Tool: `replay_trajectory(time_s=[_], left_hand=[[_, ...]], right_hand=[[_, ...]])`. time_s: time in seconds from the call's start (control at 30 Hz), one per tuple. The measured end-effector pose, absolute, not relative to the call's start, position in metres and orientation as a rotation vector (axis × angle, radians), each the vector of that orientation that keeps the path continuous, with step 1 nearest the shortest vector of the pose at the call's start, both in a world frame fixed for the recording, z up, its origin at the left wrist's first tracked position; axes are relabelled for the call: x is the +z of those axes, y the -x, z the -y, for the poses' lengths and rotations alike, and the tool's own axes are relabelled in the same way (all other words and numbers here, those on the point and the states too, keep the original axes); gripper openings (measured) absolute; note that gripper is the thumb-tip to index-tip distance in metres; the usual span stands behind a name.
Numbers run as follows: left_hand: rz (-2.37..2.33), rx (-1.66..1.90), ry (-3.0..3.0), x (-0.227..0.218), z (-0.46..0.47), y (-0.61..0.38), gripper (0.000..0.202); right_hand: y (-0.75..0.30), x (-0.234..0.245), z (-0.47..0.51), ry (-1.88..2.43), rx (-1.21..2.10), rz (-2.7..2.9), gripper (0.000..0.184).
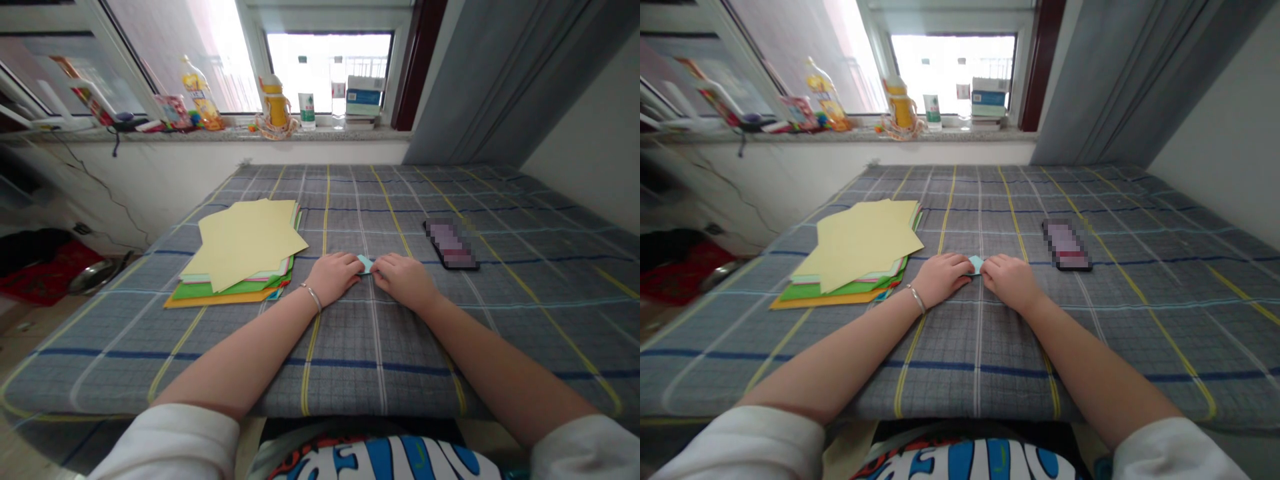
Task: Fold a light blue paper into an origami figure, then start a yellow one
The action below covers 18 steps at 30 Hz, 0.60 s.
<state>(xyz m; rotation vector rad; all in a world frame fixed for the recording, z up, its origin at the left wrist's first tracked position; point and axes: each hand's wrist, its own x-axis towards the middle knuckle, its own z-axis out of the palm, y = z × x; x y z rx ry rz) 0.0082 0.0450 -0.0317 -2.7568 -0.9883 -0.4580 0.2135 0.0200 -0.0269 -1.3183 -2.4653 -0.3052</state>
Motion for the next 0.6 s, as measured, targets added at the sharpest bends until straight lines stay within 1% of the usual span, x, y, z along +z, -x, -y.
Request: replay_trajectory(time_s=[0.1, 0.2, 0.37, 0.6], left_hand=[[1.038, -0.591, 2.691, -0.031, -0.045, -0.006, 0.022], [0.983, -0.678, 2.648, -0.028, -0.042, -0.004, 0.027], [0.886, -0.681, 2.591, -0.022, -0.035, -0.006, 0.025], [0.828, -0.679, 2.523, -0.017, -0.032, -0.007, 0.022]], right_hand=[[-0.214, -0.027, -0.018, 1.29, -0.21, 2.367, 0.018], [-0.213, -0.025, -0.015, 1.241, -0.156, 2.345, 0.015], [-0.208, -0.025, -0.012, 1.211, -0.106, 2.303, 0.014], [-0.206, -0.023, -0.013, 1.203, -0.157, 2.285, 0.013]])
